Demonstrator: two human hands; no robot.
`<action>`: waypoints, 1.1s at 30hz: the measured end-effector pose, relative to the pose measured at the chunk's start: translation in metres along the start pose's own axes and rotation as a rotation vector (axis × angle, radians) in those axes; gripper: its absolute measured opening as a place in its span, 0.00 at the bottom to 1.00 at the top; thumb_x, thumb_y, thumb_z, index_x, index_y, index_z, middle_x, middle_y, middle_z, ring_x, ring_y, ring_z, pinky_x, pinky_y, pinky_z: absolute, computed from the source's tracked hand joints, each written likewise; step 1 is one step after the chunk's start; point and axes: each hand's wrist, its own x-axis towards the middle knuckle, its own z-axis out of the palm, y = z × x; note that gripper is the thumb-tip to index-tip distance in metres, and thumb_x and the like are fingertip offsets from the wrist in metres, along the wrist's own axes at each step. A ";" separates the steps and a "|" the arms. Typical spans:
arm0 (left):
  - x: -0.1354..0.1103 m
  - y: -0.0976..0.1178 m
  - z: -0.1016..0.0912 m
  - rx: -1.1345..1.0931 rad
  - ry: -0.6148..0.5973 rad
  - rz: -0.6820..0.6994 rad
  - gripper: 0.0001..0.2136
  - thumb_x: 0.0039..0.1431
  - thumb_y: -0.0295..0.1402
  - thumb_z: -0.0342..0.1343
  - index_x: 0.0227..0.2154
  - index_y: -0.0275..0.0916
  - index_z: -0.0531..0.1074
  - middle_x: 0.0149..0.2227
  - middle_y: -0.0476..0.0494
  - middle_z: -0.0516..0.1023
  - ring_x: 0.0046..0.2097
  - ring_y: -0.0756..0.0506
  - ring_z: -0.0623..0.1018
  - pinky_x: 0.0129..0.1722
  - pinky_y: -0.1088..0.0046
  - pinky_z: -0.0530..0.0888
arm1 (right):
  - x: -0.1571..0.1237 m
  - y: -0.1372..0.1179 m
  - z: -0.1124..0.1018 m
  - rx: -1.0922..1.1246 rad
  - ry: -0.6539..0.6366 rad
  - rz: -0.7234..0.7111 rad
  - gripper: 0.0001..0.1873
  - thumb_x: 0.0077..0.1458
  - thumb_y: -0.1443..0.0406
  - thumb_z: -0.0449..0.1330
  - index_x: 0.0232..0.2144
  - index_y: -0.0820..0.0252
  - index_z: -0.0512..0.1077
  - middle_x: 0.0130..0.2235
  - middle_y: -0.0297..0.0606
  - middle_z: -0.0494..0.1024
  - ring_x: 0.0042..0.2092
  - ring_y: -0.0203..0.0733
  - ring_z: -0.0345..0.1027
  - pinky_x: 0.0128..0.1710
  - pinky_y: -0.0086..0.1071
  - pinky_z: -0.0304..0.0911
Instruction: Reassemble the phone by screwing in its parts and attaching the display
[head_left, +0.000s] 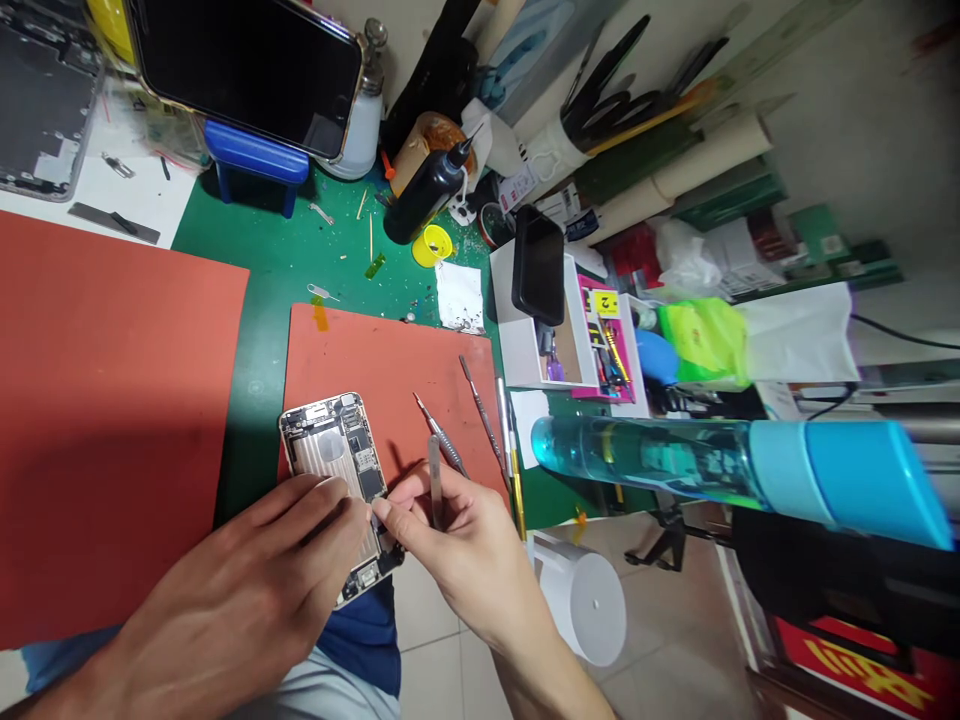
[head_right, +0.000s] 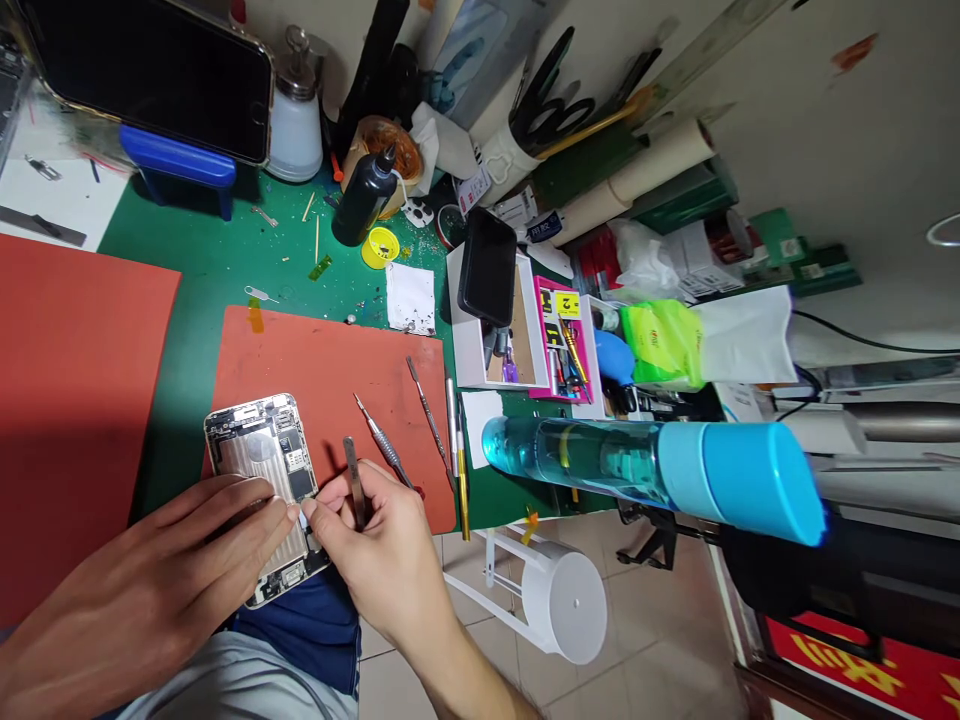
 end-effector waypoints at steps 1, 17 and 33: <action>-0.001 0.000 0.000 0.004 -0.004 0.004 0.19 0.71 0.21 0.50 0.60 0.29 0.77 0.54 0.40 0.82 0.62 0.36 0.73 0.77 0.59 0.52 | 0.000 0.000 0.000 0.004 -0.006 0.011 0.16 0.49 0.53 0.73 0.27 0.58 0.77 0.24 0.28 0.67 0.26 0.34 0.56 0.26 0.31 0.53; 0.000 0.001 -0.002 0.047 0.005 -0.014 0.19 0.71 0.20 0.49 0.59 0.33 0.78 0.52 0.40 0.82 0.61 0.38 0.75 0.72 0.59 0.64 | 0.003 0.001 -0.003 0.043 -0.038 0.003 0.15 0.48 0.55 0.74 0.27 0.58 0.77 0.26 0.29 0.69 0.28 0.35 0.58 0.29 0.32 0.55; -0.010 0.001 0.001 0.005 0.045 -0.031 0.19 0.72 0.20 0.50 0.60 0.33 0.77 0.60 0.38 0.81 0.65 0.39 0.76 0.74 0.59 0.66 | 0.000 0.000 -0.005 0.048 -0.069 0.006 0.17 0.51 0.53 0.74 0.29 0.57 0.76 0.26 0.30 0.70 0.29 0.35 0.59 0.30 0.32 0.58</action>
